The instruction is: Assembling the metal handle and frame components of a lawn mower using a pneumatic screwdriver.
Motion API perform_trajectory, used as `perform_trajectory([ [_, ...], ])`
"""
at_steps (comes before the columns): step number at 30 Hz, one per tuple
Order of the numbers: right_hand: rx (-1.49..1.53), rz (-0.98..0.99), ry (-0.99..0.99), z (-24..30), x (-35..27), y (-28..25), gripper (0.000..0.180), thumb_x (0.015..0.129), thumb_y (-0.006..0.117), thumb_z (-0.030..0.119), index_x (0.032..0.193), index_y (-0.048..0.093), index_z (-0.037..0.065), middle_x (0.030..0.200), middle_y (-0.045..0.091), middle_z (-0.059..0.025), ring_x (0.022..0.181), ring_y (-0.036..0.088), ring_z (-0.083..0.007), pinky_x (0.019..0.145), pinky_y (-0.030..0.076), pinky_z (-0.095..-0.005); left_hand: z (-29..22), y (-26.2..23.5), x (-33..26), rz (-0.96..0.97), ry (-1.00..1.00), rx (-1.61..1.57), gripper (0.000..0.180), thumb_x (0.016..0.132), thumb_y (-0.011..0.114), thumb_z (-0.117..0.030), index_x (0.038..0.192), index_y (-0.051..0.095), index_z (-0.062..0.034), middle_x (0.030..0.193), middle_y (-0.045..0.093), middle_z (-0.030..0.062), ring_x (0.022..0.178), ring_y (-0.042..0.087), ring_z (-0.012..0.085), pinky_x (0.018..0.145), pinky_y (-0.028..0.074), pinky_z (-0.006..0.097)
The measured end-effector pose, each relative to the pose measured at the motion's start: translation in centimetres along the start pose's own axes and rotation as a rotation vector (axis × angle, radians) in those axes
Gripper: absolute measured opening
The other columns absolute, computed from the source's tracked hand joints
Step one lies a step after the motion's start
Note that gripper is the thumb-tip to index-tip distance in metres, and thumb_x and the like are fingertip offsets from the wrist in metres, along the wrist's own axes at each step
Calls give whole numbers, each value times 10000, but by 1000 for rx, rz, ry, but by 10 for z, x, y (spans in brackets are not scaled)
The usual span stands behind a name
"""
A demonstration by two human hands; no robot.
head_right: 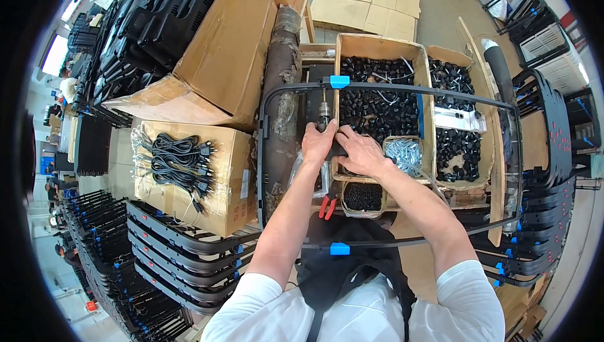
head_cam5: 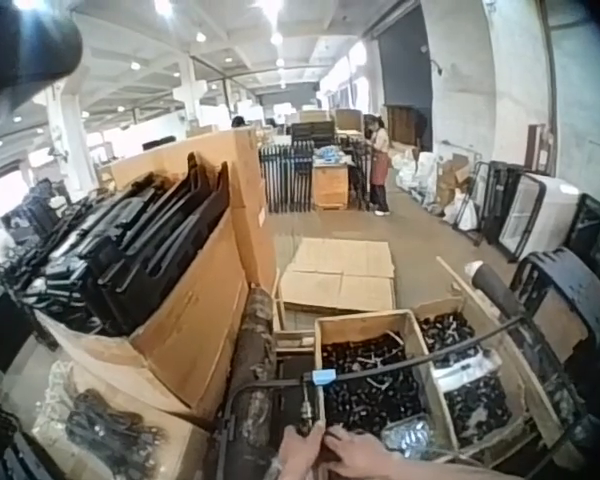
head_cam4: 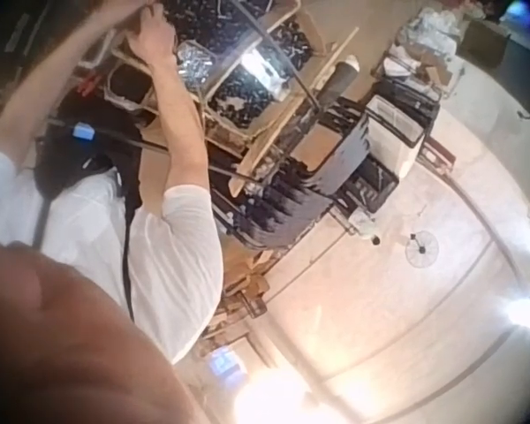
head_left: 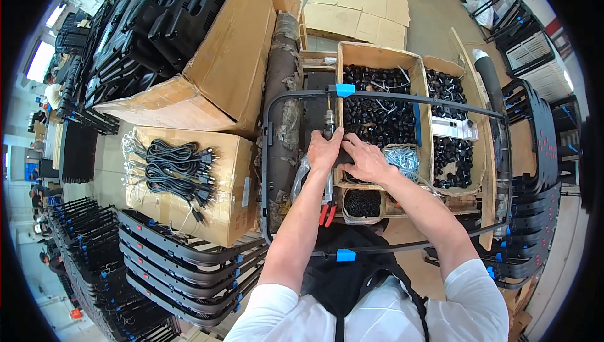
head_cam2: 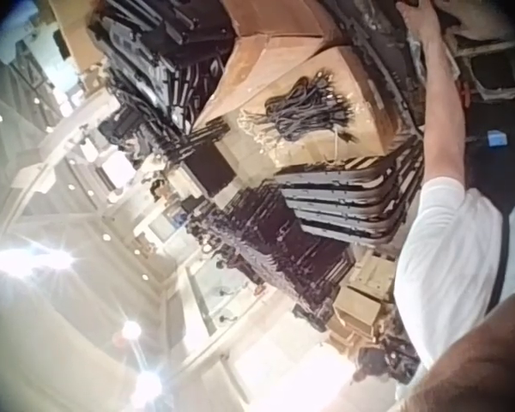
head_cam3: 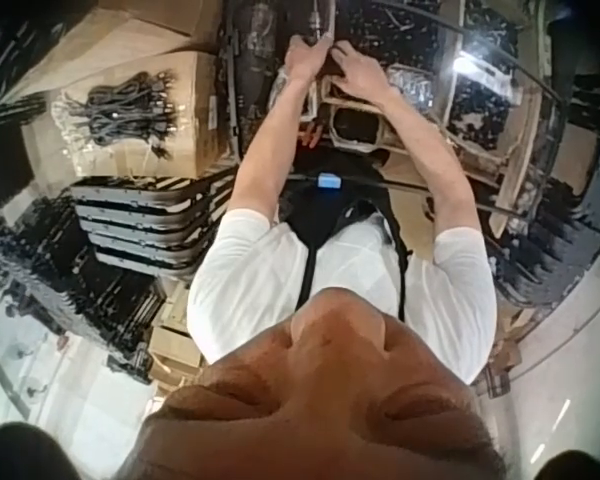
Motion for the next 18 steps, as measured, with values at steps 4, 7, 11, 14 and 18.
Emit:
perform_trajectory([
  [4, -40, -43, -33, 3, -5, -3, 557, 833, 796, 262, 1284, 565, 30, 1277, 541, -153, 1061, 690, -405, 863, 584, -515, -3, 0, -6, -55, 79, 81, 774, 887, 713, -617, 1246, 647, 65, 1236, 703, 292, 1183, 677, 430, 1026, 510, 483],
  [7, -65, -6, -13, 5, -5, -3, 579, 819, 799, 264, 1292, 563, 30, 1257, 571, -178, 1059, 693, -407, 866, 591, -502, -1, -1, -11, -113, 113, 132, 759, 894, 711, -608, 1244, 653, 63, 1241, 694, 301, 1169, 674, 446, 1021, 513, 494],
  [11, -112, -49, 11, 2, -24, -8, 601, 799, 796, 256, 1299, 560, 17, 1188, 637, -210, 1048, 699, -412, 875, 591, -500, -7, 3, -26, -47, 179, 178, 707, 912, 705, -589, 1204, 626, 51, 1204, 677, 285, 1115, 676, 468, 977, 527, 534],
  [14, -39, -58, 95, -4, -31, -12, 622, 784, 790, 248, 1307, 558, 3, 1103, 688, -233, 1032, 704, -425, 878, 591, -506, -13, 10, -34, -71, 254, 209, 663, 912, 716, -565, 1163, 626, 43, 1148, 691, 279, 1083, 685, 471, 963, 531, 545],
  [18, -21, -58, 122, -14, -33, -19, 631, 772, 798, 247, 1290, 544, -10, 1077, 705, -253, 1013, 706, -451, 883, 585, -520, -25, 15, -35, -71, 293, 254, 607, 918, 721, -536, 1079, 616, 40, 1115, 705, 292, 1050, 699, 479, 917, 549, 552],
])
Point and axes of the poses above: each hand's wrist, its own x-axis towards the middle knuckle, its own y-axis out of the palm, z = x × y, the point moved 2 cm from there along x, towards the middle knuckle
